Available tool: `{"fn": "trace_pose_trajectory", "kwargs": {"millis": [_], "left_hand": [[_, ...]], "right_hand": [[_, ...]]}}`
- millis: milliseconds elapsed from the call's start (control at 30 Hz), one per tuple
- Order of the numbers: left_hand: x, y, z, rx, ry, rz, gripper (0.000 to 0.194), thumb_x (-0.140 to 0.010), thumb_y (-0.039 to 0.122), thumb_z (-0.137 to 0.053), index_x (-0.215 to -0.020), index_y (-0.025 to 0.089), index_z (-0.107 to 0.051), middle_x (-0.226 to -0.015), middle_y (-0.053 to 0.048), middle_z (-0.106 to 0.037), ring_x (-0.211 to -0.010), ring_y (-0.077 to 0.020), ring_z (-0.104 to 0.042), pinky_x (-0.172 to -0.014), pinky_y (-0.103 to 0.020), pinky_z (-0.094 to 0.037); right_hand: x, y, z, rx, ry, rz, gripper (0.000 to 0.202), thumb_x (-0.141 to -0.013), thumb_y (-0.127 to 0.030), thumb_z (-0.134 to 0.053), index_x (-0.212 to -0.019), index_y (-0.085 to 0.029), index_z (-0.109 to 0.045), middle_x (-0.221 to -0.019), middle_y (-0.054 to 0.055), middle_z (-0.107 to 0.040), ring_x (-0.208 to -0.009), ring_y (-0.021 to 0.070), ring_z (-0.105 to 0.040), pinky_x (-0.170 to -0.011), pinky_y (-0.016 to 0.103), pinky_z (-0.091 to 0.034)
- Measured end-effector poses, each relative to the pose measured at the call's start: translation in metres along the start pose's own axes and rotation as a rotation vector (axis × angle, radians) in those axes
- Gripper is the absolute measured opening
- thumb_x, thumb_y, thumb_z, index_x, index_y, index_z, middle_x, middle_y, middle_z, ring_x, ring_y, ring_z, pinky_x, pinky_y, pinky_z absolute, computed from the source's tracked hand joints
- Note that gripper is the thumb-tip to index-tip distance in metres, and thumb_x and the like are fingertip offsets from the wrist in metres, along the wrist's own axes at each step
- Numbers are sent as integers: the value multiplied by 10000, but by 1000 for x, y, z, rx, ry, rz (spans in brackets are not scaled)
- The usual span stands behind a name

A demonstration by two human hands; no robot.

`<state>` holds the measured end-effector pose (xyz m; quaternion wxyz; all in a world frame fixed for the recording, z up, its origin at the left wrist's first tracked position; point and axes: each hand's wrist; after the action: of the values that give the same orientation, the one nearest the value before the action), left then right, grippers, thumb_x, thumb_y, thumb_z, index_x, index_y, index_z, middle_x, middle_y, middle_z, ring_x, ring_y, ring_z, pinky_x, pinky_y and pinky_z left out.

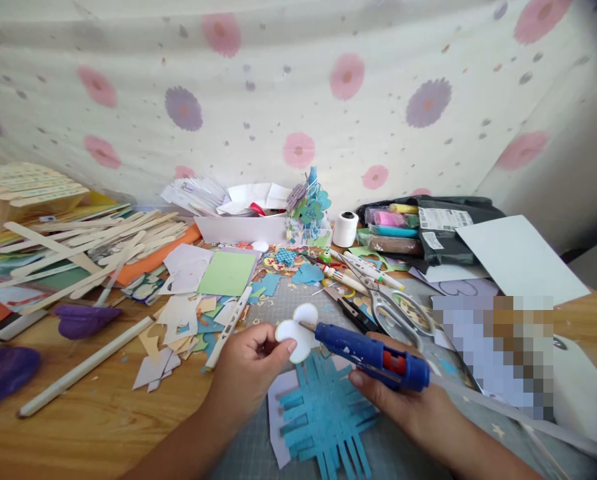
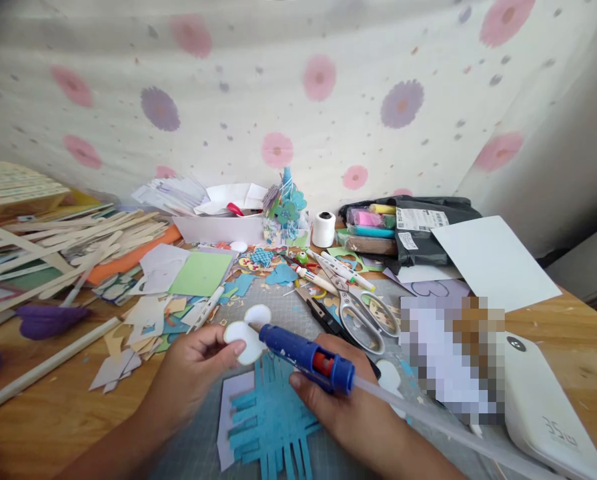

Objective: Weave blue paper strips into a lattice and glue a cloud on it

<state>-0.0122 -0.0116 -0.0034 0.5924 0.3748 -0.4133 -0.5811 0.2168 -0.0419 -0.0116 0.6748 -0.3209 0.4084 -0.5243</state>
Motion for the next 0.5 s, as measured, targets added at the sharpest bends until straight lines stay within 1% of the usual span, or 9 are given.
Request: {"fn": "trace_pose_trajectory", "kwargs": {"millis": [67,133,200,233,300,333,400,433,500], "left_hand": [[-1,0,0,-15,-13,-24,275,-769,413,-606,-627,178,-583,-571,26,-549,-559,-140,-484,-532,-240,-358],[-3,1,2,-31,1,-84,290,-777,394,-599,-582,185,-552,-529,42,-509,-524,-128,-458,-503,-231,-337],[-4,1,5,-68,35,-182,263,-786,350,-600,-581,188,-572,-502,53,-492,-492,-119,-451,-480,-223,-331],[-4,0,7,-94,55,-247,213,-792,313,-602,-619,189,-615,-517,48,-527,-499,-122,-483,-486,-222,-352],[-5,-2,10,-128,77,-413,101,-794,216,-605,-764,202,-701,-632,21,-655,-586,-139,-593,-557,-225,-426],[-5,-3,12,-125,70,-504,129,-787,167,-610,-836,215,-719,-716,6,-705,-652,-149,-639,-610,-230,-459],[-5,-5,15,-84,24,-653,261,-760,75,-614,-926,245,-721,-851,-8,-741,-762,-158,-680,-698,-234,-491],[-4,-5,16,-56,-8,-691,333,-746,38,-610,-968,263,-714,-894,-8,-740,-801,-158,-683,-728,-233,-496],[-3,-6,18,-8,-67,-684,457,-717,-10,-607,-1045,296,-695,-976,-12,-722,-893,-162,-671,-795,-233,-495]], "right_hand": [[-2,-3,1,-14,-20,-2,267,-782,-423,-653,-620,-223,-583,-624,12,-580,-576,182,-552,-526,278,-475],[-3,-3,1,-94,16,-66,282,-771,-442,-663,-618,-222,-574,-598,4,-565,-551,171,-532,-501,269,-456],[-3,-1,2,-211,78,-150,265,-740,-455,-695,-671,-217,-600,-625,8,-585,-579,177,-543,-515,272,-458],[-4,1,3,-273,107,-188,262,-726,-456,-711,-701,-212,-618,-655,15,-602,-609,184,-556,-540,279,-466],[-6,6,6,-391,133,-237,271,-707,-454,-738,-729,-200,-646,-705,31,-623,-672,199,-572,-596,294,-477],[-7,9,9,-444,139,-247,280,-698,-456,-749,-723,-195,-653,-715,35,-624,-695,203,-573,-620,300,-479],[-11,13,13,-532,138,-238,299,-686,-470,-760,-698,-190,-657,-710,34,-612,-710,202,-566,-653,307,-476],[-13,14,15,-563,131,-230,306,-681,-475,-764,-687,-189,-657,-700,31,-603,-704,198,-560,-664,311,-476],[-14,16,18,-595,113,-222,309,-677,-476,-767,-682,-188,-657,-696,29,-596,-690,192,-552,-681,321,-480]]}}
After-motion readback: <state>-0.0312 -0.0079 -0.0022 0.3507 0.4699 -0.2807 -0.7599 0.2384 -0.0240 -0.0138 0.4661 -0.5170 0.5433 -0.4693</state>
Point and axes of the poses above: each hand's wrist, its own x-axis away from the middle knuckle, its own z-axis out of the back of the hand, y = z × x
